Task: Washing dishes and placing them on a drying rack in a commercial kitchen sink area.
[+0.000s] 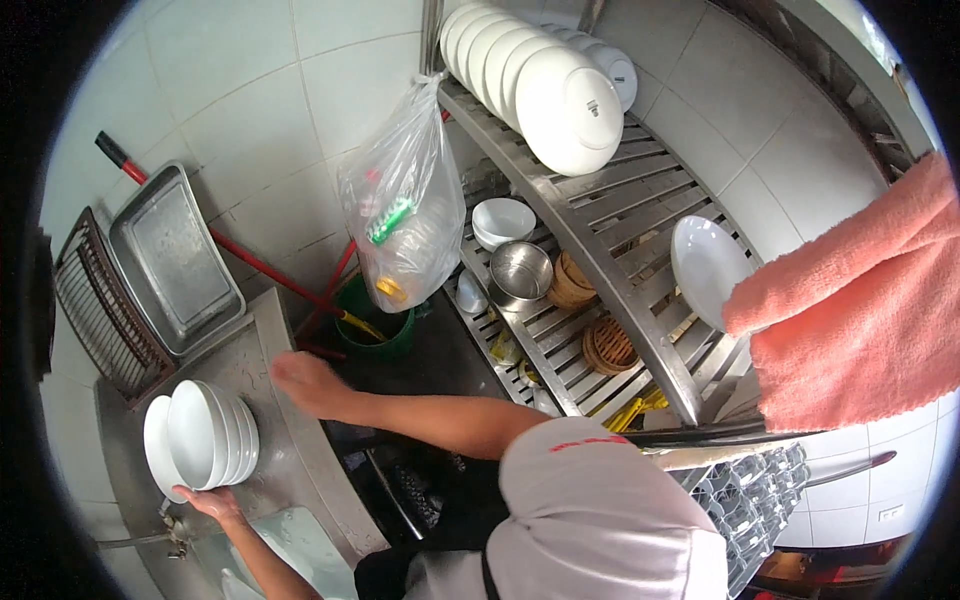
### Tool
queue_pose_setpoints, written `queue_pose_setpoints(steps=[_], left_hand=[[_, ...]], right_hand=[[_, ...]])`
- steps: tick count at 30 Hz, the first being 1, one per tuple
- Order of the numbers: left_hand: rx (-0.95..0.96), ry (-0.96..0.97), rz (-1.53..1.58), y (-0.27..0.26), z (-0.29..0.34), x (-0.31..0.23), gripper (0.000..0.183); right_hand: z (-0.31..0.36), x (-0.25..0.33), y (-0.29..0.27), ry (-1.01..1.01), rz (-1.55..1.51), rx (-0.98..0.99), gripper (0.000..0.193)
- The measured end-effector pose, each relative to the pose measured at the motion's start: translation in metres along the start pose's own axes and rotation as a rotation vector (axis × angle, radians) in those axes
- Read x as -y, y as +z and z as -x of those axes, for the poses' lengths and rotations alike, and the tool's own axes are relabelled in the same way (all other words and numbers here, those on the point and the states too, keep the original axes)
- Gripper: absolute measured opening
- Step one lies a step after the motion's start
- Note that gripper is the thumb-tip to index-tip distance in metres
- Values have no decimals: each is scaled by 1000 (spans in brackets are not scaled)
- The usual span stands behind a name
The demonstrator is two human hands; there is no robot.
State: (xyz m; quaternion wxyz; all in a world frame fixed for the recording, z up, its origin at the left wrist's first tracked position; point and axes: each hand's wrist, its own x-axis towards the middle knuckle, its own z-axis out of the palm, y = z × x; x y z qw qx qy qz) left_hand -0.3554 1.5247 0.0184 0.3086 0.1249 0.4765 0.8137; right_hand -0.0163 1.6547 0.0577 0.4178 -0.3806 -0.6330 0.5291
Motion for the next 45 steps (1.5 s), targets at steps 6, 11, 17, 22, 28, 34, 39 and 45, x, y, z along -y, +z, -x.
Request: queue_pose_setpoints(steps=[6,11,17,22,28,34,39,45], left_hand=[[-394,780,-353,22,39,-31,75],[458,871,-457,188,125,-16,45],[1873,738,-250,427,339,84,55],[2047,1094,121,547,484,155,33],[2189,1472,-4,590,522,224,18],[2148,619,-37,655,522,221,24],[1688,653,-193,797,523,214,50],[1601,434,-505,931,488,265,67]], right_hand=[[116,23,-147,-52,229,-247,37],[168,-23,-207,163,123,-375,45],[186,-61,-246,20,468,-393,41],[221,-22,-276,77,463,-479,40],[282,0,-291,441,455,-637,53],[320,-13,-280,557,398,-903,64],[329,-16,-275,543,362,-1074,68],[329,-20,-266,528,341,-1205,72]])
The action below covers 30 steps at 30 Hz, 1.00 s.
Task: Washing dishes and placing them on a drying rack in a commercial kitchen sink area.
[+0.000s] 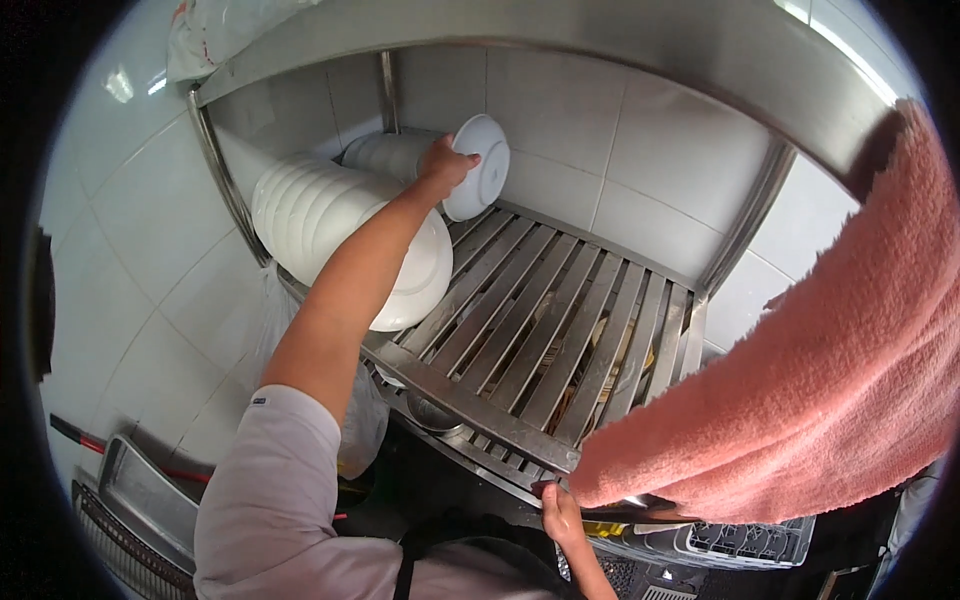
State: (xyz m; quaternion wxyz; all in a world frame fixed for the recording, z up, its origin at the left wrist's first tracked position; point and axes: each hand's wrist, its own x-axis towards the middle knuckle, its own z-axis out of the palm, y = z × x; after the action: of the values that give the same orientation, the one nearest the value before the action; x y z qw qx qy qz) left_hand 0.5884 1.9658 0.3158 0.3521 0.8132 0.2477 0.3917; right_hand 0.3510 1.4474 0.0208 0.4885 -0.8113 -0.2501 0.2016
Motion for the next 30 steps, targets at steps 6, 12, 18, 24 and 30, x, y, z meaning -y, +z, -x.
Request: queue_pose_setpoints(steps=[6,12,18,24,30], left_hand=[[46,-168,28,10,-56,50,68],[28,-197,-22,10,-75,71,73],[187,-127,-487,-1,-84,61,67],[-10,-203,-698,-11,-75,53,38],[65,-173,-800,-32,-68,54,30]], right_hand=[[4,-2,0,49,-6,-72,81],[3,1,1,53,17,-96,82],[3,3,1,89,17,-101,79],[1,-7,-3,33,12,-121,75],[0,-16,-3,61,81,-120,77]])
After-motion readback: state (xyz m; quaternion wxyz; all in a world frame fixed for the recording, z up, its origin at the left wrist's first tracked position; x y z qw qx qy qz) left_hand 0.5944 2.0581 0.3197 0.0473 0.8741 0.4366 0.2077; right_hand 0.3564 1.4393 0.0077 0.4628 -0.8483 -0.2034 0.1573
